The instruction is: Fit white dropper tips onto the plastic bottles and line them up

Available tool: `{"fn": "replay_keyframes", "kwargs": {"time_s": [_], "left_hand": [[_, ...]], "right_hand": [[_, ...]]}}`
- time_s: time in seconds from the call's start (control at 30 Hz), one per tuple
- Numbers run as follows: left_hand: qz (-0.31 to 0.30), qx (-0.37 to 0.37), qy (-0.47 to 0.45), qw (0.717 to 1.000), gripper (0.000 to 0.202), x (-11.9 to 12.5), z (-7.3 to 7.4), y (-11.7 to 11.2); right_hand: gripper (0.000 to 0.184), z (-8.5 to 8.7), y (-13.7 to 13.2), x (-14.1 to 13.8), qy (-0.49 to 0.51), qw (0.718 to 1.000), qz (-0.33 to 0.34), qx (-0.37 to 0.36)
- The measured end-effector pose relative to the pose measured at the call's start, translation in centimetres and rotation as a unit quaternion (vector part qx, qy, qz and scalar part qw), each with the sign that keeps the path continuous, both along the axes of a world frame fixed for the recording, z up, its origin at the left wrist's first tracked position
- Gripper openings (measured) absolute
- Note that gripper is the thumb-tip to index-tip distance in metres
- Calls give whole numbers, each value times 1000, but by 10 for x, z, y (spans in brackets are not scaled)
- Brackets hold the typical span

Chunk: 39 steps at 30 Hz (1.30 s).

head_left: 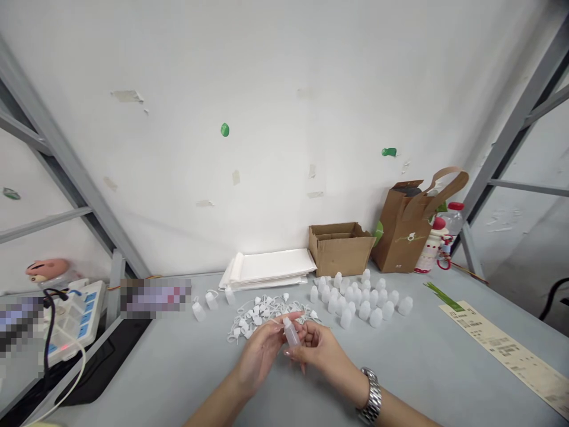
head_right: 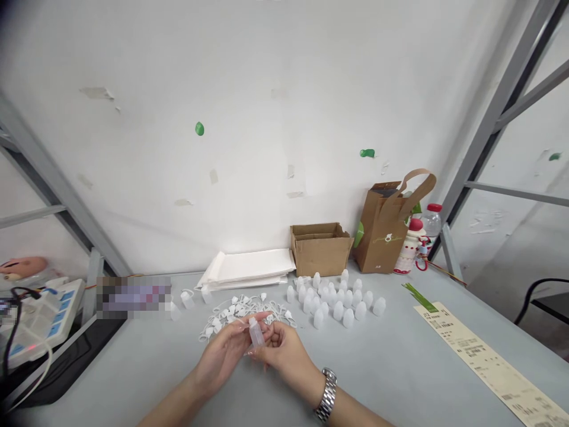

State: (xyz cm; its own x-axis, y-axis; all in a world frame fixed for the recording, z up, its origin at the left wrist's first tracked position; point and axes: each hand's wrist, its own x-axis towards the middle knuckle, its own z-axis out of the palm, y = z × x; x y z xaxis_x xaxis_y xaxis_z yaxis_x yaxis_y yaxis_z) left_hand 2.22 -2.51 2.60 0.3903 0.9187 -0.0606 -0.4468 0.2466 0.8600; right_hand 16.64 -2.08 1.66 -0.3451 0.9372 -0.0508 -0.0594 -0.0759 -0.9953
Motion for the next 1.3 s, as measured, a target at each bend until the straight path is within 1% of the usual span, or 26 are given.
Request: {"fn": "replay_keyframes", "kwargs": {"time_s": [0.07,0.13,0.2,0.27,0.37,0.47,0.57,0.67,0.77,0.87,0.97,1.03,1.2,1.3], "left_hand": [[5,9,13,1000,37,1,1,0],[23,28,55,998,37,2,3,-1],[52,52,113,991,39,3,5,0],[84,70,159,981,37,3,6,0],[110,68,183,975,35,3,8,1],[102,50,182,977,40,2,7,1],[91,40,160,982,40,1,6,0],[78,34,131,988,36,1,5,-1],[79,27,119,989,31,2,7,-1],[80,22,118,990,29,4,8,-2],[85,18,111,990,28,4,8,-2],[81,17,102,991,28,4,8,-2],[67,13,68,995,29,4,7,-2],[55,11,48,997,30,3,4,-2]], "right_hand": [[39,0,1,0,13,1000,-2,-12],[38,0,0,0,18,1000,-10,-11],[33,1,-1,1,7,1000,-19,11],[27,2,-2,2,-13,999,-24,40],[20,2,-4,3,-39,997,-16,65],[14,1,-4,4,-55,995,15,78],[18,3,-5,5,-92,990,29,98],[18,7,-7,5,-120,987,8,105],[12,10,-9,5,-146,982,-24,120],[9,8,-10,3,-175,973,-48,141],[12,5,-9,2,-187,969,-62,151],[13,3,-9,2,-190,967,-66,155],[8,0,-9,3,-193,965,-66,163],[7,-2,-9,4,-192,966,-61,160]]}}
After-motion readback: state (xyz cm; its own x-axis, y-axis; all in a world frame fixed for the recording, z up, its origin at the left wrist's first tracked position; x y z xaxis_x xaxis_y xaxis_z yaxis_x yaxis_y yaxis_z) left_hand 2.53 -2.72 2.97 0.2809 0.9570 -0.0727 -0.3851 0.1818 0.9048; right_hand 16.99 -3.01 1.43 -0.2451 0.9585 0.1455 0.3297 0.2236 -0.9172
